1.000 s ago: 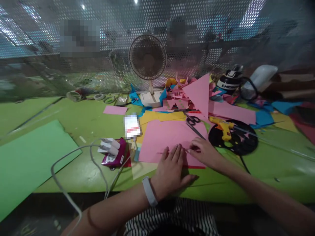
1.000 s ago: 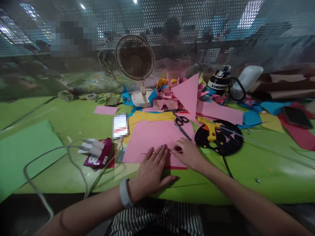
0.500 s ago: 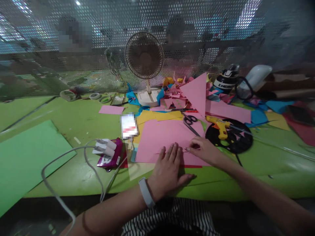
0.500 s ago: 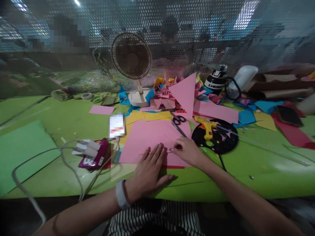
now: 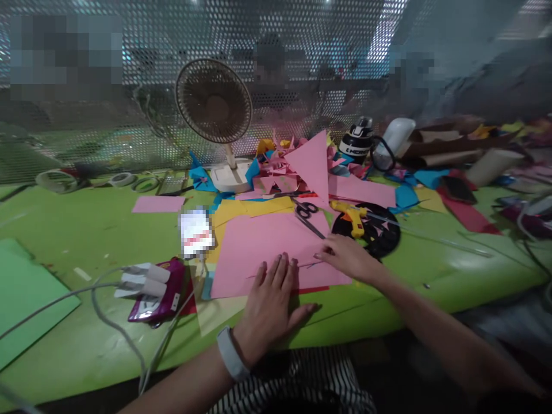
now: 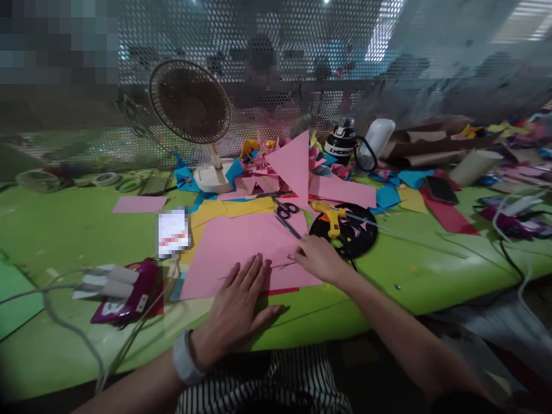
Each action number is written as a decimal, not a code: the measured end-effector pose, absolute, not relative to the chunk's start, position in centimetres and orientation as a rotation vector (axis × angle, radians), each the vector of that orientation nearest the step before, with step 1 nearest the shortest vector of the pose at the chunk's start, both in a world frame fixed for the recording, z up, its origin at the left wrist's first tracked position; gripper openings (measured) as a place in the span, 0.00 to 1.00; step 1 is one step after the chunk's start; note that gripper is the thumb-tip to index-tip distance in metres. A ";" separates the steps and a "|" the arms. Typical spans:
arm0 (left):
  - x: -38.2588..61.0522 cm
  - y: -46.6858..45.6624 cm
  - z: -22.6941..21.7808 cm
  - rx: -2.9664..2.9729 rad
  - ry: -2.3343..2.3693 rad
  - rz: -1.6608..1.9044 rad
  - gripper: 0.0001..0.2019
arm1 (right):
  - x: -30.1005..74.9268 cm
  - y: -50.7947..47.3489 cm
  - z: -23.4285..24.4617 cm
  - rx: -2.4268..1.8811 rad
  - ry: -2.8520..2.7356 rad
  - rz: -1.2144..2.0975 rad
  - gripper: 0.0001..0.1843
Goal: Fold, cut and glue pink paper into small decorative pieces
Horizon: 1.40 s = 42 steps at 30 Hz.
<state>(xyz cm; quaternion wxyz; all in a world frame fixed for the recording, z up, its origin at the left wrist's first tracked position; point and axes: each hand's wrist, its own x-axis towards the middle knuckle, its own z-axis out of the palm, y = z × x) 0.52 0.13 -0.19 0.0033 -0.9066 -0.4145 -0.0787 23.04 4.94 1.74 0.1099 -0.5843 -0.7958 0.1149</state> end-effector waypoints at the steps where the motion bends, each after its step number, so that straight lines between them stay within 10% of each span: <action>1: 0.5 0.1 -0.2 -2.835 -1.297 -0.252 0.40 | 23.0 4.6 2.0 -1.760 -2.295 0.283 0.13; 12: 0.0 0.8 -0.8 -2.832 -1.166 -0.136 0.40 | 17.9 -1.4 -0.5 -1.302 -2.569 0.150 0.42; 42: 0.2 0.5 -0.2 -2.850 -1.265 -0.252 0.37 | 20.6 -1.6 -0.5 -1.586 -2.532 0.084 0.40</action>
